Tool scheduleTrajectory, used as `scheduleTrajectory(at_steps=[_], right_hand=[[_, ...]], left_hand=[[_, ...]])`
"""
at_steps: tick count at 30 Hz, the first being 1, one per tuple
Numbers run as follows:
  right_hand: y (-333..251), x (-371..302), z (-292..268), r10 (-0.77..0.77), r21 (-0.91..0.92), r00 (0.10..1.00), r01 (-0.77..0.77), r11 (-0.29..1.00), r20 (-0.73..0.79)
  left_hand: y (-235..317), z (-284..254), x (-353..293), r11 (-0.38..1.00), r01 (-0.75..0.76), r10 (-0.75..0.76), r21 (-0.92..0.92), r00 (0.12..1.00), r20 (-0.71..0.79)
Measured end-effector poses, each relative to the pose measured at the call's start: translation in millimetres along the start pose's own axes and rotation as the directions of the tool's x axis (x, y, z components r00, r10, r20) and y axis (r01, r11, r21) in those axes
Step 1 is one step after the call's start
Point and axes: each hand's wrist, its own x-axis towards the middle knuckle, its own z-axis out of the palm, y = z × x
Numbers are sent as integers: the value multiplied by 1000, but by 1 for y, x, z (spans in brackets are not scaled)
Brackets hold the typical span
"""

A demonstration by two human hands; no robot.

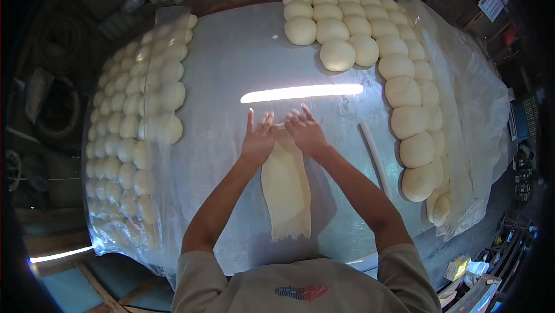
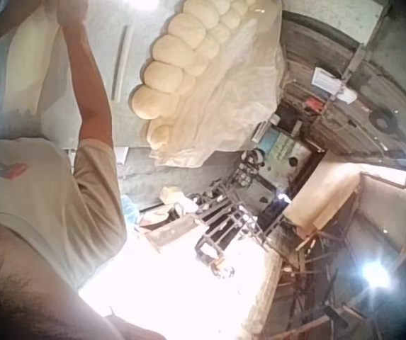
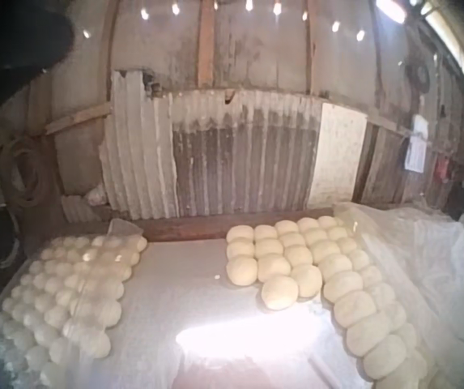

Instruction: The person takes dough balls from a large batch on a table and uses a rolling pin to flatten each one into an elongated shape. They then roll the flattened dough by hand into a cylindrical roll and place it onto a metal tray.

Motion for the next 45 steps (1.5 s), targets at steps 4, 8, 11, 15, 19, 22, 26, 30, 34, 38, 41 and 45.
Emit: scheduleTrajectory(at_steps=[4,8,11,15,19,22,26,30,34,38,41,45], right_hand=[[-31,-57,-8,-44,-77,997,40,996,-61],[-39,-65,-11,44,-81,994,-36,996,98],[-32,-34,-31,185,225,968,-221,949,169],[-36,-37,-19,224,100,970,-232,967,90],[-67,-98,-20,184,144,967,-210,967,175],[-72,-113,-25,166,120,973,-186,975,158],[-57,-84,-47,247,233,962,-269,935,120],[-67,-55,-46,300,246,954,-289,925,-8],[-90,-123,-24,204,123,975,-215,969,92],[-103,-148,-56,258,60,891,-300,952,373],[-102,-95,-111,294,150,682,-512,846,670],[-94,-96,-69,429,271,850,-510,817,307]], left_hand=[[28,-10,-49,1000,9,-9,20,999,35],[35,-32,-52,982,105,-63,-160,966,250],[35,-48,-19,944,229,-191,-236,966,172],[46,-25,-2,873,385,-299,-298,907,297],[69,-43,-58,874,359,-211,-327,887,410],[82,-74,-78,912,320,-123,-258,812,570],[62,-111,-20,863,389,-50,-321,699,714],[52,-55,-49,911,390,-357,-133,908,218],[94,-52,-97,899,365,-314,-243,922,226],[106,-102,-108,910,312,-144,-274,856,496],[86,-123,-91,844,402,-121,-354,787,605],[93,-84,-83,888,362,-311,-283,927,209]])
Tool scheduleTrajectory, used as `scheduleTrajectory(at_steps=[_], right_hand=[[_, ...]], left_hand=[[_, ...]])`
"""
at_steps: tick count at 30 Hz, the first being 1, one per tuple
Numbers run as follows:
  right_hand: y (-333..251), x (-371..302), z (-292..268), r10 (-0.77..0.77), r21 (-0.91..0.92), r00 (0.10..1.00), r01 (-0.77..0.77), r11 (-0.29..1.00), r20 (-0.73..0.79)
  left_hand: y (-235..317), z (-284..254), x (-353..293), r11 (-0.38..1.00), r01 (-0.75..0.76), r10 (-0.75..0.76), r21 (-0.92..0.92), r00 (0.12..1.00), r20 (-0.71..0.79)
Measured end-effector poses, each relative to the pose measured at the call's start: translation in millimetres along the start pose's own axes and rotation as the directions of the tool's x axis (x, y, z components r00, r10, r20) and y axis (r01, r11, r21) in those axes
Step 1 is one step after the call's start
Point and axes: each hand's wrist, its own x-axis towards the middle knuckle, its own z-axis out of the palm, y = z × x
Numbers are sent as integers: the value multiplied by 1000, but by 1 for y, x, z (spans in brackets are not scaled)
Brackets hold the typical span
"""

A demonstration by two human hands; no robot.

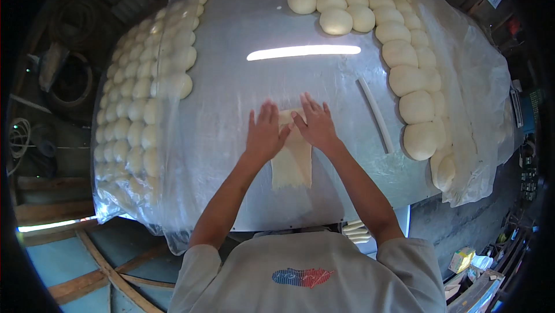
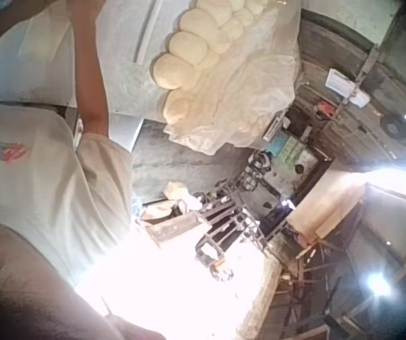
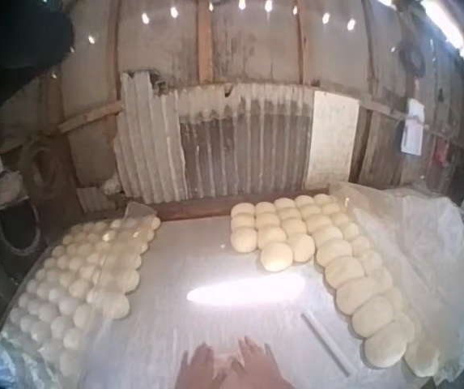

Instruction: The person takes dough balls from a large batch on a table and uses a rolling pin to flatten each one into an elongated shape. They then roll the flattened dough by hand into a cylindrical roll and place it onto a metal tray.

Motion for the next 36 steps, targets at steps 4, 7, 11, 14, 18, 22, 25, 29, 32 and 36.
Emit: scheduleTrajectory(at_steps=[4,7,11,14,18,22,25,29,32,36], right_hand=[[19,-44,51,-235,-135,965,220,966,-116],[17,-93,53,-197,-196,979,183,963,-56],[-7,-77,-1,-36,-55,985,46,997,166],[-4,-55,-6,66,116,989,-81,990,129],[18,-112,63,-139,-52,982,134,990,-131],[18,-134,52,-217,-257,973,191,947,-76],[-5,-122,-2,-51,-146,966,91,985,255],[-1,-101,-9,28,54,1000,-28,998,-2],[11,-109,53,-170,-40,981,167,985,-91],[-8,-198,52,-136,-129,991,135,982,-1]], left_hand=[[4,31,-72,998,9,-1,-55,989,148],[18,23,-89,990,-3,26,-138,986,163],[16,-38,-71,998,14,18,-67,895,446],[12,-50,-47,907,343,-142,-245,797,587],[9,34,-116,979,18,-12,-205,999,31],[18,27,-157,996,-19,37,-87,977,209],[25,-14,-150,1000,9,-2,-15,922,388],[11,-41,-111,894,233,-117,-382,945,304],[10,17,-117,1000,10,-9,-14,999,40],[20,19,-186,998,49,-40,-36,974,222]])
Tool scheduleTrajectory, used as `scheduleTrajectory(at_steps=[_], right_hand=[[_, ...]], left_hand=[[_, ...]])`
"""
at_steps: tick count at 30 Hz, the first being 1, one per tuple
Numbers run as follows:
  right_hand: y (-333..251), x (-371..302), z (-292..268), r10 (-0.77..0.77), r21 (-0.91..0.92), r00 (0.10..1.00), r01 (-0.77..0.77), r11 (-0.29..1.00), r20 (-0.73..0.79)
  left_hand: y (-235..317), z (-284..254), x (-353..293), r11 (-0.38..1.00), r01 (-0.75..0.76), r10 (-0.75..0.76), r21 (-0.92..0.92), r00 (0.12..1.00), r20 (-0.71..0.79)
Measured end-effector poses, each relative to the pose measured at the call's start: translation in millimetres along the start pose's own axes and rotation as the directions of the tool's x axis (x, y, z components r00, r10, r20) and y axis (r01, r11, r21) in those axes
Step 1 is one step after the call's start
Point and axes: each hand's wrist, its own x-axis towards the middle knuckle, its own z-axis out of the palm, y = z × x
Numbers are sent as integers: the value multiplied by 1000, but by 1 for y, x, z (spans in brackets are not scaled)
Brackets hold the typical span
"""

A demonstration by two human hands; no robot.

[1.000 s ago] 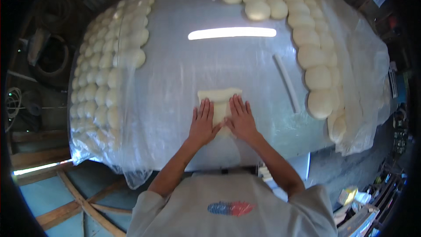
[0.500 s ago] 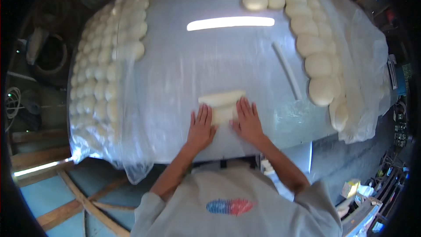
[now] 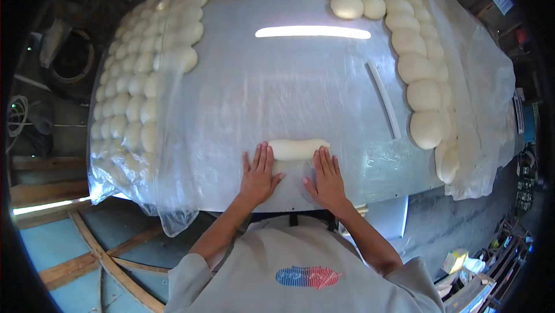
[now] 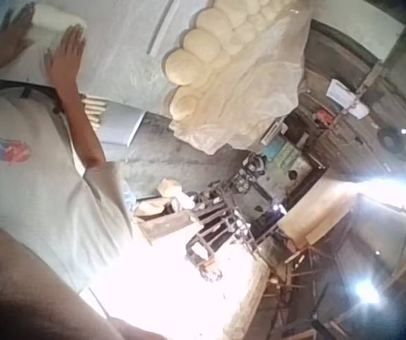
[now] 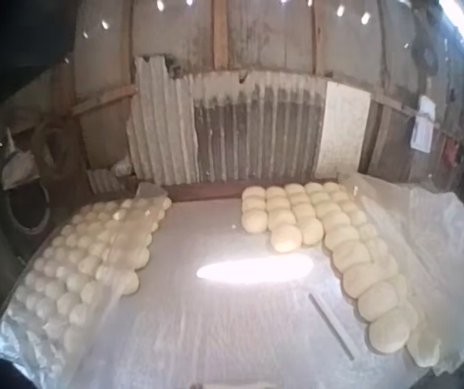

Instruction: The person takes dough balls from a large batch on a table and uses a rolling pin to flatten each one into an elongated shape. They then roll the flattened dough by hand into a cylindrical roll and place it onto a metal tray.

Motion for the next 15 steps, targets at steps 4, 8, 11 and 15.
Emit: scheduleTrajectory(at_steps=[4,8,11,15], right_hand=[[2,-3,-7,-68,-80,997,70,994,32],[20,12,-44,-25,160,984,-3,987,174],[27,37,-56,32,282,999,-40,959,35],[20,51,-25,-38,89,994,47,995,-105]], left_hand=[[-2,-14,-14,996,-21,11,89,994,108],[3,-28,-29,985,-53,17,163,977,213],[8,-87,9,974,208,-108,-88,770,629],[-3,-56,21,924,25,-40,-382,999,-32]])
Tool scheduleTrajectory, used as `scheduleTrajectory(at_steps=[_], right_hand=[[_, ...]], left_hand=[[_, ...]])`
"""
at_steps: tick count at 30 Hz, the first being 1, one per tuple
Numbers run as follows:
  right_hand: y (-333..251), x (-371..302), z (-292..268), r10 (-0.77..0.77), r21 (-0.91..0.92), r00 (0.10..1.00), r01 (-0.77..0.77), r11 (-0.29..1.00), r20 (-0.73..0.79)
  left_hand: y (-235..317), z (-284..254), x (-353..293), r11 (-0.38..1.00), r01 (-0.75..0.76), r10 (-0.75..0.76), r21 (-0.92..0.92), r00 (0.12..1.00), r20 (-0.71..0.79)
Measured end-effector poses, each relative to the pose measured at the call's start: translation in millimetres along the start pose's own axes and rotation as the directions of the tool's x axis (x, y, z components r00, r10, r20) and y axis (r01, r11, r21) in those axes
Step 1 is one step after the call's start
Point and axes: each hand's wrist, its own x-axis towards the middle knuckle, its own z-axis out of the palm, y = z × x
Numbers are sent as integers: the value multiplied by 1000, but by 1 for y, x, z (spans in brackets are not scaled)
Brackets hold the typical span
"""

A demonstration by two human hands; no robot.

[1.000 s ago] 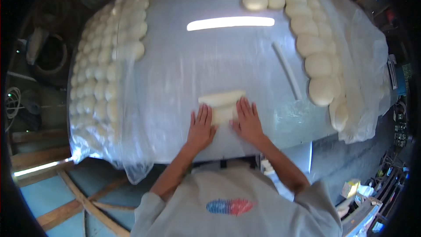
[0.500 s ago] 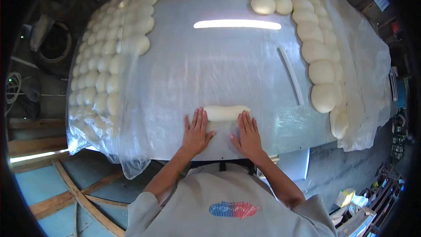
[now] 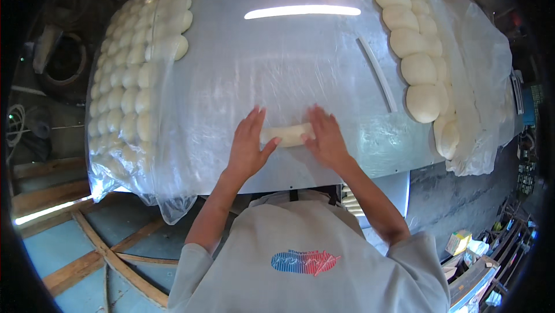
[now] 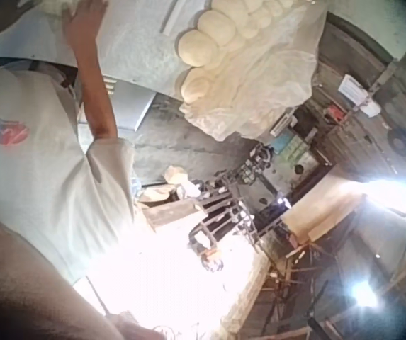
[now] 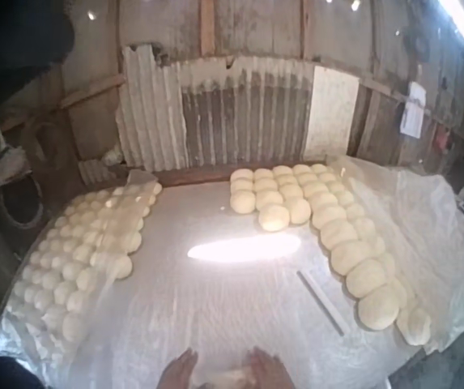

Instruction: The person takes dough balls from a large batch on a table and uses a rolling pin to flatten each one into an elongated shape. They then roll the flattened dough by hand into a cylindrical roll and place it onto a metal tray.

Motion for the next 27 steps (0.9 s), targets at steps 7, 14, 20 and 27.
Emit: scheduleTrajectory(at_steps=[7,14,20,27], right_hand=[[-33,-74,-6,-22,57,980,11,998,200],[-21,-35,-5,-69,4,962,70,998,265],[-9,26,-20,-230,-129,973,226,966,-21],[-28,15,-12,-38,-94,999,40,995,25]], left_hand=[[-6,10,-67,965,-139,80,224,964,255],[-3,15,-24,937,-192,149,290,975,165],[-8,-21,19,873,-239,332,426,930,-158],[10,-2,-3,977,-153,172,149,978,-122]])
